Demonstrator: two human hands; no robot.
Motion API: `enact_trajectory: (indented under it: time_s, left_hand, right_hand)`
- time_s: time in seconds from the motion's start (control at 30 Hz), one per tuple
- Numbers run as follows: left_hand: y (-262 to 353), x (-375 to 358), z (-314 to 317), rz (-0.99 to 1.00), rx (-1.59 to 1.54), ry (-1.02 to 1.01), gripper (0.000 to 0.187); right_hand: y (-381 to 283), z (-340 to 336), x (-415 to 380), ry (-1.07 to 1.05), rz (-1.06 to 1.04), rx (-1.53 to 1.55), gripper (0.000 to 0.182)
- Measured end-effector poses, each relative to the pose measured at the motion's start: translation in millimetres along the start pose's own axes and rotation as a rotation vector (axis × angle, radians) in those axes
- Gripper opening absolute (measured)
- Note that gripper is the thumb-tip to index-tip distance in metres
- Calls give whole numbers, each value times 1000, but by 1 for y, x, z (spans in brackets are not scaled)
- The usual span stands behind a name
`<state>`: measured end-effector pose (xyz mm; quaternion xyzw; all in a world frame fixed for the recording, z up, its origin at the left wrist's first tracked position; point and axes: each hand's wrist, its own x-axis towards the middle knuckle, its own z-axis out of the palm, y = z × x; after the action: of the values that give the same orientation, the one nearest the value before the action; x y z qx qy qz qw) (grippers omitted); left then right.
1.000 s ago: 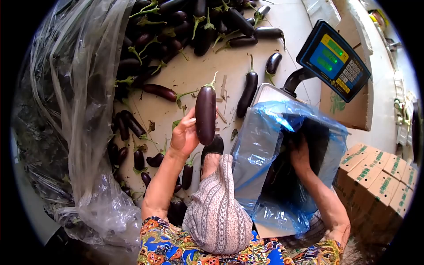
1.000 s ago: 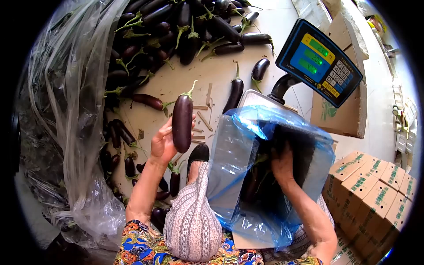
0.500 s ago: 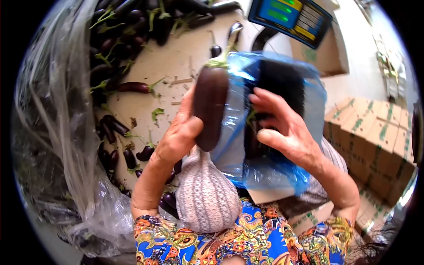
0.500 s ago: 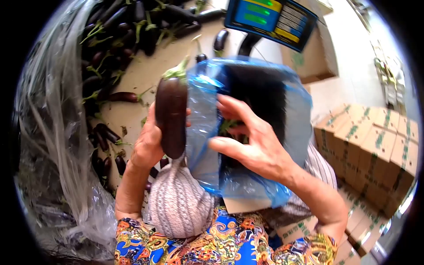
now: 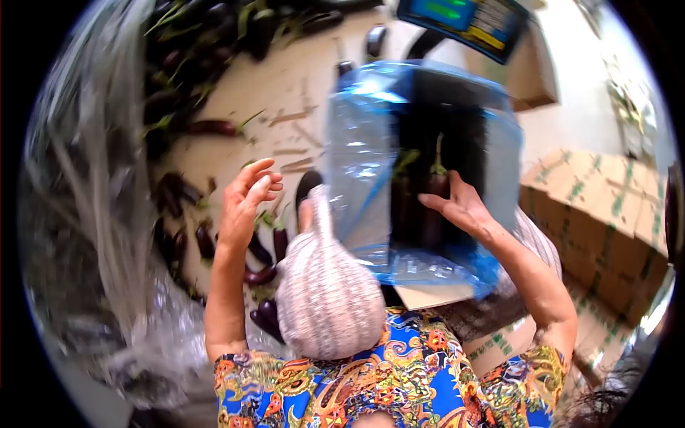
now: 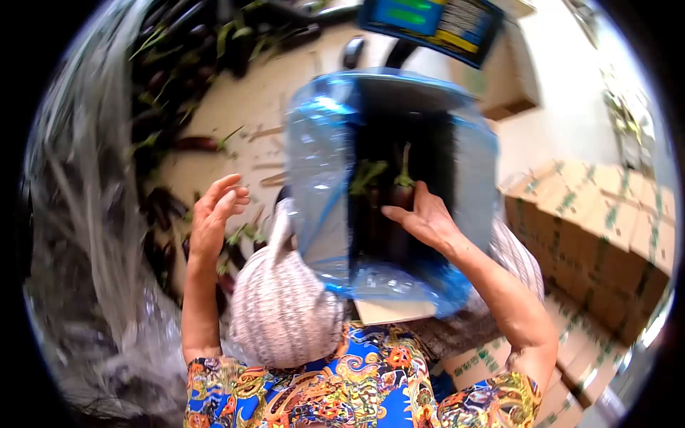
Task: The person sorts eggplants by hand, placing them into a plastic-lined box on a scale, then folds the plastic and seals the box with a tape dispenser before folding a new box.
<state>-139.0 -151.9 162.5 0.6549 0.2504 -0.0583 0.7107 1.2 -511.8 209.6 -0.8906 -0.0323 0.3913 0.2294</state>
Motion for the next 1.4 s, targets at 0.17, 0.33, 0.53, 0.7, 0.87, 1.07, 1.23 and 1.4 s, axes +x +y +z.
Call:
enact_trajectory:
  time_s: [0.17, 0.33, 0.53, 0.7, 0.87, 1.07, 1.23, 1.4]
  left_hand:
    - [-115, -60, -105, -227, 29, 440, 41]
    - [-228, -112, -124, -433, 334, 611, 41]
    - [-298, -107, -91, -393, 680, 533, 54]
    - [-259, -94, -81, -536, 745, 456, 71]
    - [-243, -92, -73, -461, 713, 427, 49]
    - [-209, -94, -66, -272, 599, 552, 58]
    - [-88, -54, -52, -120, -99, 491, 59]
    - [57, -7, 22, 150, -200, 60, 59]
  right_hand:
    - [18, 35, 26, -21, -152, -39, 61]
    - [12, 33, 26, 7, -129, -81, 61]
    - [-27, -16, -5, -143, -55, -180, 65]
    - [-41, -59, -42, 87, -512, 117, 57]
    - [-26, -44, -1, 394, -893, -81, 51]
    - [-17, 34, 54, 390, -985, -659, 52]
    - [-16, 22, 28, 159, -780, -431, 73]
    - [-32, -27, 12, 138, -551, 186, 42]
